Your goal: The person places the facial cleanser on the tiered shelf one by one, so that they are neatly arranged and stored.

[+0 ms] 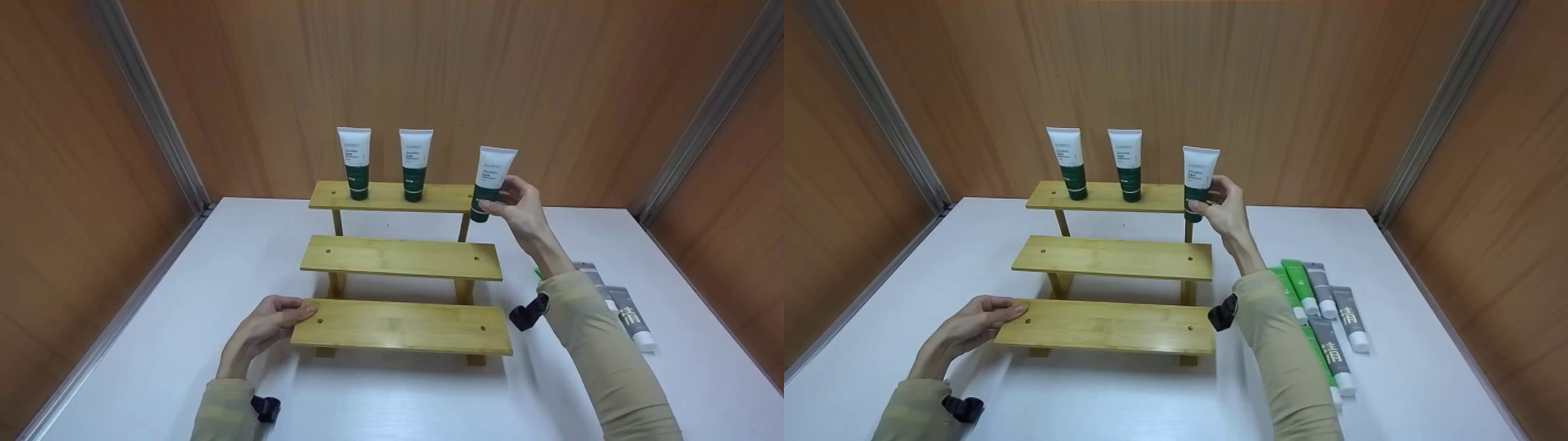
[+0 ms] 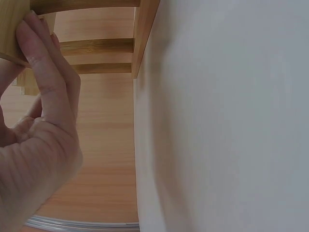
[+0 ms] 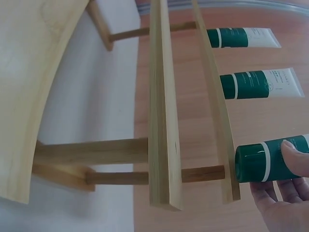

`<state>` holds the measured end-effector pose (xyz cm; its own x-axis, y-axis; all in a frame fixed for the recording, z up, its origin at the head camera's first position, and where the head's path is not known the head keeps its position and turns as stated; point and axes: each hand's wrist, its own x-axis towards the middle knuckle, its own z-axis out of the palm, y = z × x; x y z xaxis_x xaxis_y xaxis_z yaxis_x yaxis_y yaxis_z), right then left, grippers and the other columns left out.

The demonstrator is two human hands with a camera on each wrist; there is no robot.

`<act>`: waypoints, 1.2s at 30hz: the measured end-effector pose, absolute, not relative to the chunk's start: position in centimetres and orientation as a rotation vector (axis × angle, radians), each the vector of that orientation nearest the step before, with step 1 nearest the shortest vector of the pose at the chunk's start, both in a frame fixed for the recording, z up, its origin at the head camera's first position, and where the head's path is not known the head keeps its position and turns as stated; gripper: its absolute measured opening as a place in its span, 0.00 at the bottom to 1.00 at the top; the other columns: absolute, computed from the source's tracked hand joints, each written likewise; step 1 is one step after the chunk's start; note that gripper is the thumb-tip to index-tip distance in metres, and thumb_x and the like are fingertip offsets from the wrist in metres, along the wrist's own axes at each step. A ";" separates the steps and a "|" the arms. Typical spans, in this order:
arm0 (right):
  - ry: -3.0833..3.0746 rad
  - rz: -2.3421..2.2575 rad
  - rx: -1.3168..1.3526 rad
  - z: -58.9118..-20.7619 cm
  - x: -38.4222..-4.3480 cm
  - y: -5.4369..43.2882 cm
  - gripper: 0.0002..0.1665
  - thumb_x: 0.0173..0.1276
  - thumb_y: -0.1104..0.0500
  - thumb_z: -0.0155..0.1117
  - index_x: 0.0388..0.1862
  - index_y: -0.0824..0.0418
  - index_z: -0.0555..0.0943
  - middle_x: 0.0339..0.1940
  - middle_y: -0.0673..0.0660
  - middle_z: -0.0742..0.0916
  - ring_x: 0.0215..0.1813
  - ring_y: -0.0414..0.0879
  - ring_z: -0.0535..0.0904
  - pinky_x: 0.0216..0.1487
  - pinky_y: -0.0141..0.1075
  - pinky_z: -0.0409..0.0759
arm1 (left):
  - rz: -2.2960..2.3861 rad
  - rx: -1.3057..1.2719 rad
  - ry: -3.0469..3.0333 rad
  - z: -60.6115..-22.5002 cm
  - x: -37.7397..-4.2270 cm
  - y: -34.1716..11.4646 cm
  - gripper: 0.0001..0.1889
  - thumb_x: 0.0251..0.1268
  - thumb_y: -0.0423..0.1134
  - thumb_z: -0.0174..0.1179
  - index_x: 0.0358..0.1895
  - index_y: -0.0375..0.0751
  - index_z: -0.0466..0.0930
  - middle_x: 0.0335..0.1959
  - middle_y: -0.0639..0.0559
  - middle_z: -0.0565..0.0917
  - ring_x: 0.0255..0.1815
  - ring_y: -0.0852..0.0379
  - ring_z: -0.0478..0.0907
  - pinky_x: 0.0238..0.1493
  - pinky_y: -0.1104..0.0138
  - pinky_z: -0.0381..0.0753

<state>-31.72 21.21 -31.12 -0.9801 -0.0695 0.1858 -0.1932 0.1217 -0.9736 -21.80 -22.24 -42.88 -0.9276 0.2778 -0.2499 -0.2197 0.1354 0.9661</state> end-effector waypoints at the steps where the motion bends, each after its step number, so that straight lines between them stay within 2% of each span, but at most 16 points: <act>1: -2.278 2.009 0.265 -31.1 -31.9 21.1 0.31 0.71 0.68 0.63 0.71 0.67 0.66 0.67 0.64 0.75 0.64 0.52 0.74 0.77 0.50 0.67 | 1.847 0.059 2.050 -42.9 -21.8 -22.2 0.16 0.69 0.41 0.65 0.48 0.30 0.80 0.36 0.55 0.88 0.35 0.62 0.87 0.38 0.72 0.86; 5: -2.268 2.014 0.258 -30.9 -32.4 20.7 0.32 0.71 0.69 0.63 0.71 0.67 0.66 0.64 0.61 0.77 0.63 0.50 0.75 0.69 0.43 0.76 | 1.857 0.072 2.036 -42.9 -21.8 -22.2 0.13 0.69 0.40 0.65 0.45 0.32 0.80 0.35 0.55 0.88 0.35 0.61 0.87 0.38 0.72 0.87; 8: -2.255 2.022 0.255 -30.8 -32.8 20.3 0.32 0.70 0.70 0.62 0.72 0.67 0.66 0.64 0.60 0.77 0.62 0.49 0.75 0.66 0.42 0.78 | 1.863 0.076 2.027 -43.0 -21.7 -22.2 0.13 0.69 0.40 0.65 0.46 0.32 0.80 0.36 0.54 0.88 0.36 0.61 0.88 0.39 0.71 0.87; 13: -2.224 2.046 0.255 -30.9 -33.5 19.6 0.32 0.70 0.71 0.62 0.72 0.68 0.65 0.67 0.64 0.75 0.65 0.52 0.73 0.74 0.50 0.72 | 1.853 0.047 2.043 -43.0 -21.8 -22.2 0.20 0.68 0.41 0.65 0.52 0.27 0.78 0.37 0.54 0.89 0.37 0.60 0.88 0.40 0.70 0.87; 22: -2.214 2.021 0.237 -31.1 -34.5 18.6 0.32 0.70 0.70 0.63 0.72 0.67 0.66 0.71 0.66 0.74 0.70 0.56 0.71 0.76 0.51 0.69 | 1.855 0.048 2.045 -42.9 -21.8 -22.1 0.21 0.69 0.41 0.65 0.53 0.25 0.77 0.36 0.55 0.88 0.36 0.61 0.88 0.40 0.71 0.87; 26: -2.210 2.007 0.225 -31.0 -34.8 18.4 0.32 0.70 0.71 0.62 0.71 0.67 0.66 0.71 0.67 0.74 0.70 0.57 0.71 0.76 0.52 0.68 | 1.869 0.062 2.027 -42.8 -21.7 -22.0 0.18 0.69 0.40 0.64 0.51 0.27 0.78 0.35 0.55 0.88 0.36 0.61 0.88 0.39 0.71 0.87; 31: -2.198 1.993 0.217 -31.0 -35.2 18.2 0.32 0.69 0.73 0.62 0.71 0.68 0.67 0.69 0.66 0.75 0.69 0.57 0.71 0.75 0.51 0.69 | 1.870 0.050 2.026 -42.8 -21.8 -22.0 0.11 0.68 0.40 0.65 0.44 0.34 0.80 0.34 0.55 0.88 0.34 0.61 0.87 0.37 0.71 0.87; 36: -2.180 1.986 0.225 -31.0 -35.5 18.0 0.31 0.69 0.73 0.61 0.70 0.68 0.68 0.68 0.67 0.75 0.68 0.56 0.72 0.75 0.50 0.70 | 1.853 0.055 2.036 -42.9 -21.8 -22.0 0.11 0.68 0.40 0.65 0.43 0.34 0.80 0.34 0.54 0.88 0.34 0.61 0.87 0.37 0.72 0.87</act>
